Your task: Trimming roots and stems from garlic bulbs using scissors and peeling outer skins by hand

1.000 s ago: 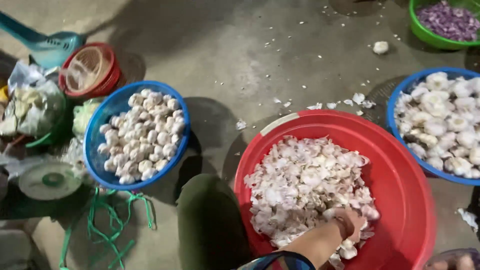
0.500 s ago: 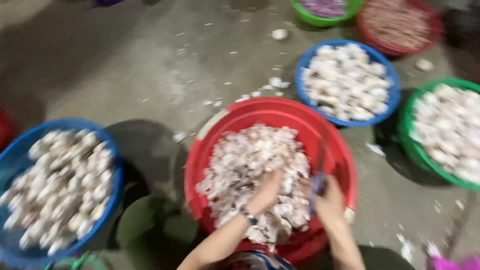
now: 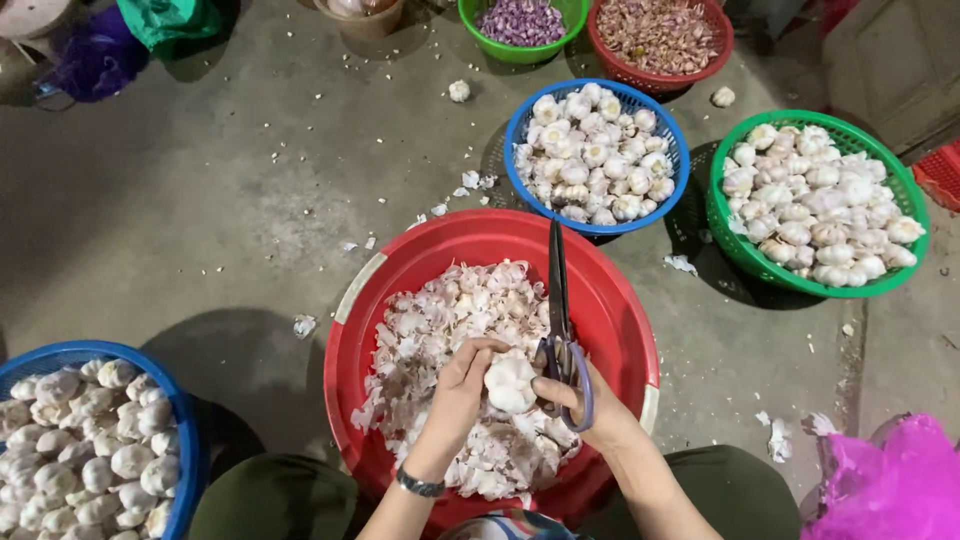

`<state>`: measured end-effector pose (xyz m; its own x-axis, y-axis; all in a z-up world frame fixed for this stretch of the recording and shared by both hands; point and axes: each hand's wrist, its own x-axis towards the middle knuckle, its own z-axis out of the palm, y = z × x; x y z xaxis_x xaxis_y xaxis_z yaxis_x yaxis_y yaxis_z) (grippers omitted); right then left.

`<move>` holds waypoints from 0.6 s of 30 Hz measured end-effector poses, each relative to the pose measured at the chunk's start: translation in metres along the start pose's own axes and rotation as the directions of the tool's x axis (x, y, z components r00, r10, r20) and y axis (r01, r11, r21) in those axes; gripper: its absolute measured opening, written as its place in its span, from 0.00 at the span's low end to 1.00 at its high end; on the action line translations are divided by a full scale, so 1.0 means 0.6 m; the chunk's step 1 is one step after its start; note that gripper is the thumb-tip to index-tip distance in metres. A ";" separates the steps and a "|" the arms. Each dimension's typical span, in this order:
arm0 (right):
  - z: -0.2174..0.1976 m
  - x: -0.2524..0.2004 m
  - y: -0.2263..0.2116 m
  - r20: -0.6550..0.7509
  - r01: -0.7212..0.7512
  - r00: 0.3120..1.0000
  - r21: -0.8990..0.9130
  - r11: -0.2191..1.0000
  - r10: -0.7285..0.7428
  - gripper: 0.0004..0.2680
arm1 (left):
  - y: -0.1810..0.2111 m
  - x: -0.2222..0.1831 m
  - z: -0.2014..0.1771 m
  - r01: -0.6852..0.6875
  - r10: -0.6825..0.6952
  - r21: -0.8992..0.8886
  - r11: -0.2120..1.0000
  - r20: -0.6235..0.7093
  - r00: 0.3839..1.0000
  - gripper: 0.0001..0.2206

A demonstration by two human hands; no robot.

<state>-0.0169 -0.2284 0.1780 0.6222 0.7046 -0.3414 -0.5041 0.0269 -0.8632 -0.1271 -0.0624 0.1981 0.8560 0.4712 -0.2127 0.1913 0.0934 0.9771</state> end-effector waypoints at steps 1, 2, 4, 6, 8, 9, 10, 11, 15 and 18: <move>0.000 -0.002 -0.001 0.021 0.034 0.999 0.001 0.999 -0.034 0.14 | -0.009 0.002 -0.005 0.088 -0.088 0.047 0.995 -0.005 0.996 0.12; -0.002 -0.002 -0.002 0.022 0.039 0.999 0.002 0.999 -0.039 0.14 | 0.000 -0.009 -0.011 0.084 -0.084 0.049 0.995 -0.004 0.996 0.12; -0.003 -0.001 -0.002 -0.011 0.069 0.998 -0.038 0.997 -0.069 0.13 | 0.019 -0.030 -0.024 0.048 -0.061 0.172 0.984 0.069 0.996 0.27; 0.013 -0.002 -0.022 -0.112 -0.006 0.994 -0.102 0.995 -0.005 0.19 | 0.039 -0.044 -0.034 -0.033 0.007 0.150 0.988 0.172 0.985 0.28; 0.017 -0.003 -0.019 -0.215 -0.101 0.975 -0.158 0.982 0.065 0.27 | 0.053 -0.055 -0.033 -0.102 0.068 0.115 0.988 0.266 0.962 0.35; 0.014 0.000 -0.008 -0.175 -0.008 0.984 -0.224 0.975 -0.032 0.21 | 0.059 -0.058 -0.027 -0.053 0.049 0.006 0.999 0.299 0.953 0.31; 0.011 0.001 0.002 -0.129 0.087 0.983 -0.284 0.955 -0.127 0.15 | 0.066 -0.061 -0.021 0.000 0.034 -0.102 0.995 0.333 0.942 0.29; 0.014 -0.002 -0.007 -0.129 0.090 0.983 -0.284 0.955 -0.131 0.15 | 0.057 -0.058 -0.022 -0.002 0.036 -0.101 0.995 0.334 0.942 0.29; 0.015 -0.008 -0.017 -0.132 -0.056 0.991 -0.215 0.975 0.028 0.19 | 0.023 -0.042 -0.018 0.173 -0.061 -0.425 0.889 0.266 0.962 0.30; 0.016 -0.007 -0.003 -0.158 -0.062 0.987 -0.265 0.962 0.020 0.20 | -0.003 -0.039 -0.006 0.202 -0.120 -0.559 0.804 0.180 0.976 0.30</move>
